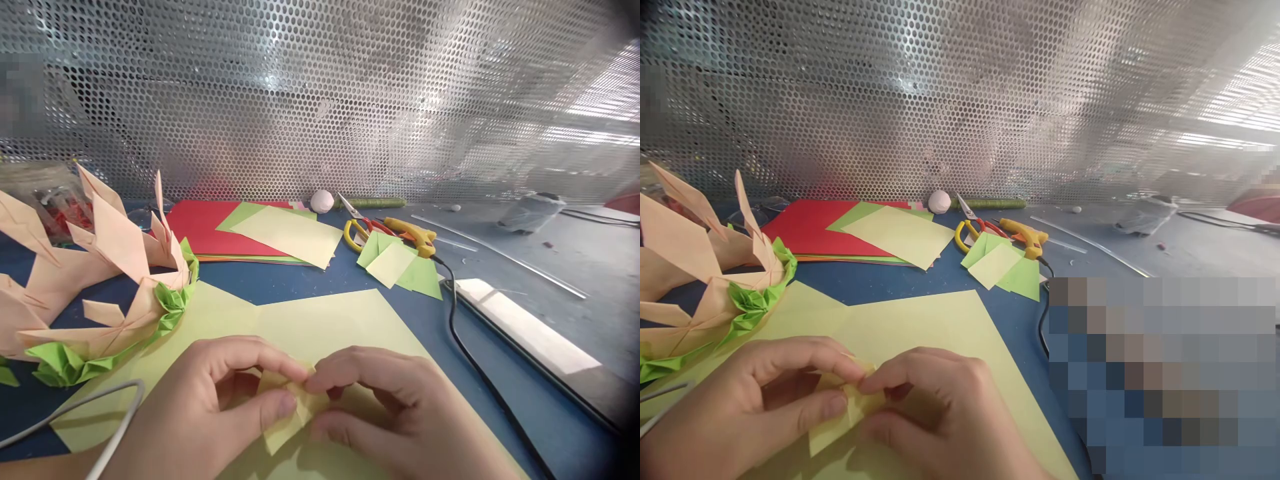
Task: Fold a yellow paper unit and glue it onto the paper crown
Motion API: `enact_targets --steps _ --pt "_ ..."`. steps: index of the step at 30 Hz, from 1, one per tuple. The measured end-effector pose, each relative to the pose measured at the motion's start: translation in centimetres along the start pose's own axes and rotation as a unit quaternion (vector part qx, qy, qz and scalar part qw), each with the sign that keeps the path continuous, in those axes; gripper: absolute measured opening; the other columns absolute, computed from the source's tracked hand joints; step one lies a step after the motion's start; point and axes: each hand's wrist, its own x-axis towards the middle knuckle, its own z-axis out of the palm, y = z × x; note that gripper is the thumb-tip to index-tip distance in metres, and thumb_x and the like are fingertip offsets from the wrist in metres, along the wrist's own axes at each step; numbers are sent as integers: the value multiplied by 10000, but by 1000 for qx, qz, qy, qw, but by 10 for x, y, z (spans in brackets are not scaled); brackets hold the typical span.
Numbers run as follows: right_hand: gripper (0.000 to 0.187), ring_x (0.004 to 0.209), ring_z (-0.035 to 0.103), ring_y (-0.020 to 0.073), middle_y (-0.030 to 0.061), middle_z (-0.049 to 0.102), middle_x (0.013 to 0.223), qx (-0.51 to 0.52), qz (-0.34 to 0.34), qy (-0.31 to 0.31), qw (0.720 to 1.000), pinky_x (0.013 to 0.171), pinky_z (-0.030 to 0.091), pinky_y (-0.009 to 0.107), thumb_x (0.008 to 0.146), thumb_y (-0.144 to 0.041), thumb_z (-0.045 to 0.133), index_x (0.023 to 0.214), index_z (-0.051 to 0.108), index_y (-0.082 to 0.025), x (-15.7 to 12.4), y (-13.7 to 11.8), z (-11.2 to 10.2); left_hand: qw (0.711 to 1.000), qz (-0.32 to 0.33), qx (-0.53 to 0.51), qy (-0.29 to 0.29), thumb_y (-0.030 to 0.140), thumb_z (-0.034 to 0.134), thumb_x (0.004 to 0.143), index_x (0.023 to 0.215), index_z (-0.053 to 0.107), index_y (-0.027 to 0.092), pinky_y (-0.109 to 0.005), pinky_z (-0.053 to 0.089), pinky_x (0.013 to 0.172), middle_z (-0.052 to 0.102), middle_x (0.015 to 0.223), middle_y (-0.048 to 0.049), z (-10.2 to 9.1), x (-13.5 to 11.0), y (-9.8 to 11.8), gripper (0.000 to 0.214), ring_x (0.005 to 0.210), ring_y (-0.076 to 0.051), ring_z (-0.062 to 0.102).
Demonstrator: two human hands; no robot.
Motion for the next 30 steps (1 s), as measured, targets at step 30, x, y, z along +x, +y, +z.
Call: enact_targets --steps 30 --pt "71 766 703 159 11 759 825 -52 -87 -20 995 709 545 217 854 -249 684 873 752 -238 1 0 -2 999 43 -7 25 264 732 693 775 840 315 -263 556 753 721 774 1 0 1 -5 145 777 -195 696"
